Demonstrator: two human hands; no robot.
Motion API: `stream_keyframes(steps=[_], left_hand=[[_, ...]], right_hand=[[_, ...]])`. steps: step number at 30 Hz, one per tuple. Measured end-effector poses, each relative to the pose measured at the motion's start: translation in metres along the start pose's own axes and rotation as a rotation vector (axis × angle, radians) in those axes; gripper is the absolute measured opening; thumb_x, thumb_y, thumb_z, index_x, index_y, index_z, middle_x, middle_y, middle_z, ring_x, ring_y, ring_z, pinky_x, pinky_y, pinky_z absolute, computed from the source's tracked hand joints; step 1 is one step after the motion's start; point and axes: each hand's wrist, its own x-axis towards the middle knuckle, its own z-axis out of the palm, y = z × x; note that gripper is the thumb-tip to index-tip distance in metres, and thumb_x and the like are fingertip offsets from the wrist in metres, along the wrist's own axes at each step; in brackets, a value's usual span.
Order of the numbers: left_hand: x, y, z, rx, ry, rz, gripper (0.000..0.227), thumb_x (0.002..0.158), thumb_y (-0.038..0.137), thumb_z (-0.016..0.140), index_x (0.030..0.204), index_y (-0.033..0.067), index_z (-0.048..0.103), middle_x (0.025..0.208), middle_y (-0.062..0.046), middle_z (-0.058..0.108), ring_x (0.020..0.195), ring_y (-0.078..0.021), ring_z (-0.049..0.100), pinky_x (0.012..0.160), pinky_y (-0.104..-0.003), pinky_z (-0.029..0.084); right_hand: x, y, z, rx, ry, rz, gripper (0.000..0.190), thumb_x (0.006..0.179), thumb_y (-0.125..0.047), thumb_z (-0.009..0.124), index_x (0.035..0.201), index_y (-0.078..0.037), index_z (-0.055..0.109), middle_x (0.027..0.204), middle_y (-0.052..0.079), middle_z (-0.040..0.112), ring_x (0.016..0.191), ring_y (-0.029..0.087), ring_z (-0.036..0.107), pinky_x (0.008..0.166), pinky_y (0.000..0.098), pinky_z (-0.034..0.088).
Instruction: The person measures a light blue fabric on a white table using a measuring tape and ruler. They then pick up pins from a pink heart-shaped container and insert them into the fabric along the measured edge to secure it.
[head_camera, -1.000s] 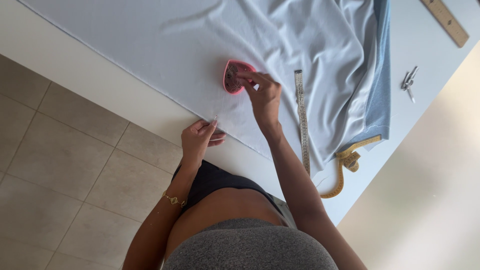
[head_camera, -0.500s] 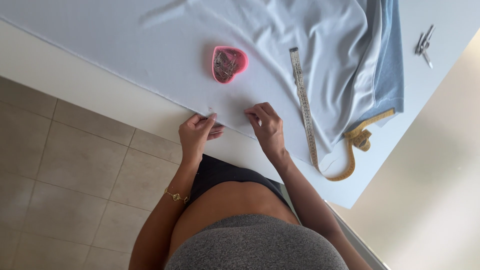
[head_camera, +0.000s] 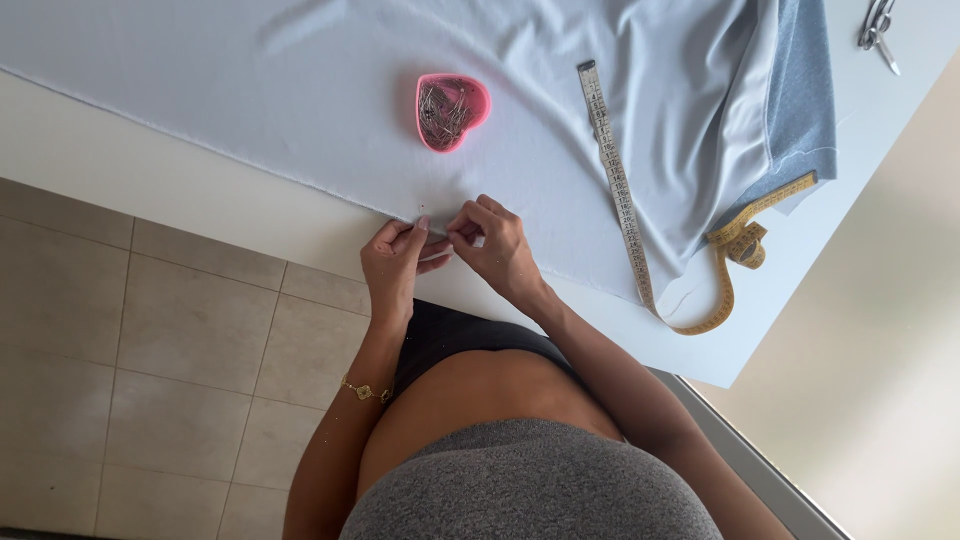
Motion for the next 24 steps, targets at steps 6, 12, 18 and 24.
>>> stream_keyframes(steps=[6, 12, 18, 24], left_hand=[[0.000, -0.003, -0.003, -0.015, 0.006, -0.016, 0.023, 0.103, 0.020, 0.079, 0.109, -0.0021, 0.075, 0.097, -0.023, 0.081, 0.083, -0.0369, 0.083, 0.071, -0.046, 0.074], [0.001, -0.001, -0.004, -0.006, -0.004, -0.019, 0.023, 0.102, 0.022, 0.081, 0.108, 0.0000, 0.077, 0.098, -0.023, 0.082, 0.084, -0.0352, 0.083, 0.072, -0.046, 0.074], [0.004, -0.010, -0.007, 0.008, 0.006, -0.005, 0.020, 0.102, 0.019, 0.081, 0.108, 0.0002, 0.077, 0.098, -0.021, 0.083, 0.083, -0.0323, 0.084, 0.072, -0.044, 0.074], [0.002, -0.008, -0.007, 0.030, 0.058, 0.028, 0.020, 0.102, 0.018, 0.080, 0.108, -0.0006, 0.075, 0.095, -0.019, 0.082, 0.078, -0.0311, 0.084, 0.067, -0.042, 0.073]], right_hand=[[0.001, -0.005, 0.001, -0.028, -0.024, 0.005, 0.011, 0.088, 0.007, 0.078, 0.095, -0.001, 0.076, 0.081, 0.008, 0.061, 0.071, 0.019, 0.071, 0.069, 0.0316, 0.063], [0.007, 0.000, 0.008, -0.078, -0.033, 0.008, 0.011, 0.087, 0.005, 0.079, 0.096, -0.001, 0.077, 0.081, 0.010, 0.063, 0.072, 0.021, 0.072, 0.068, 0.0332, 0.062], [0.011, -0.007, 0.010, -0.118, -0.055, 0.011, 0.011, 0.088, 0.002, 0.080, 0.097, -0.003, 0.077, 0.081, 0.009, 0.065, 0.072, 0.023, 0.075, 0.067, 0.0349, 0.063], [0.005, -0.016, 0.000, -0.078, -0.081, 0.016, 0.013, 0.087, 0.004, 0.081, 0.098, -0.002, 0.075, 0.083, 0.011, 0.066, 0.074, 0.024, 0.075, 0.072, 0.0348, 0.063]])
